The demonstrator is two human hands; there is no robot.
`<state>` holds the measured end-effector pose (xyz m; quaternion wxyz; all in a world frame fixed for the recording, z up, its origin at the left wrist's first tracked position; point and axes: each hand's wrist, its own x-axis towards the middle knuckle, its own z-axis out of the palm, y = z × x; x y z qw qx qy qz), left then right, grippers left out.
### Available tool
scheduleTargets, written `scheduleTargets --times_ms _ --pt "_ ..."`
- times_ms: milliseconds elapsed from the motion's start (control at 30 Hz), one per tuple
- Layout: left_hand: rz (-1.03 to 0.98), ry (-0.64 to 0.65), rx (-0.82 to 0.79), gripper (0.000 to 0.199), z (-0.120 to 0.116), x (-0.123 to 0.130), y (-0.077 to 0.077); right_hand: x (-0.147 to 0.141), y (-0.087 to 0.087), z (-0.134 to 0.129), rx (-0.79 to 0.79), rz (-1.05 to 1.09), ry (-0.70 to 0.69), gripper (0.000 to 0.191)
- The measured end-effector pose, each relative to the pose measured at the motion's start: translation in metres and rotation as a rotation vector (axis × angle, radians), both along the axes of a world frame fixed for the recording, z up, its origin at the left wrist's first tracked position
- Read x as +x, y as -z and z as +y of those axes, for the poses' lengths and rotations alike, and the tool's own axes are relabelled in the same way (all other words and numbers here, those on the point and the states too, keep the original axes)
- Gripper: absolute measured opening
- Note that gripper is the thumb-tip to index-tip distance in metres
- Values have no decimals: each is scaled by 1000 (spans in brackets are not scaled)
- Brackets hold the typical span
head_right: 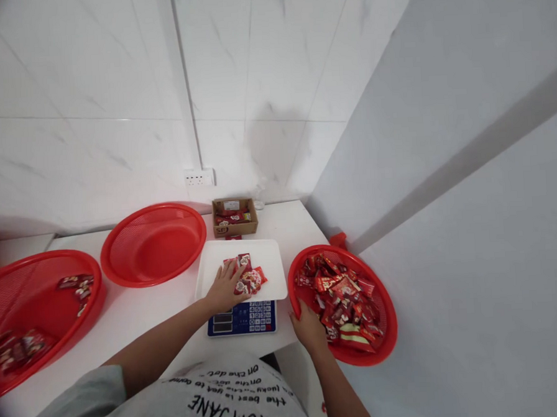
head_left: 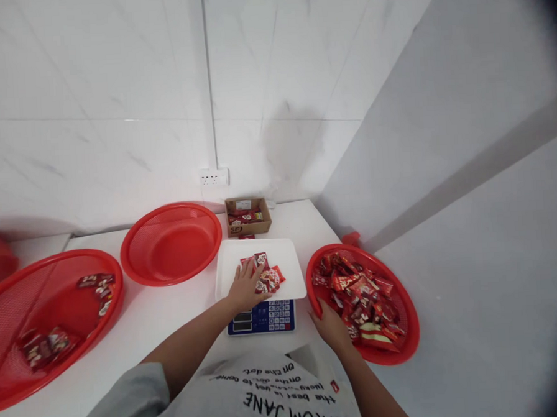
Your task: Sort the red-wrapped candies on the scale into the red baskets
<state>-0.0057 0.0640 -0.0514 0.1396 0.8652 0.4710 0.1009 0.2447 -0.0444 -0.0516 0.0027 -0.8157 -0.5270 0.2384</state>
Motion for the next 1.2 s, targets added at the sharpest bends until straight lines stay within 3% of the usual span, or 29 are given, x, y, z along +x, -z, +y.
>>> scheduleTargets --times_ms 133,300,467,700,833,967,1100,1200 --pt "73 -10 25 86 10 10 7 1 1 -1 3 -12 -3 52" --pt "101 118 134 53 18 -1 0 -1 -3 1 -24 -30 -1 45" --pt "28 163 51 24 27 -7 -4 -2 -5 1 -52 -25 -5 46" --pt "-123 -149 32 28 47 -18 -18 -1 -6 0 -28 -2 1 47" --pt "-320 -448 -8 28 64 -54 -40 -1 -8 1 -47 7 -15 48" --pt "-273 -655 45 33 73 -104 -62 -2 -10 2 -65 0 -21 48" --pt "-169 -736 54 39 69 -136 -65 -2 -9 2 -78 -4 -20 48" --pt "-48 -609 176 40 56 -132 -49 -2 -9 2 -89 -11 -13 48"
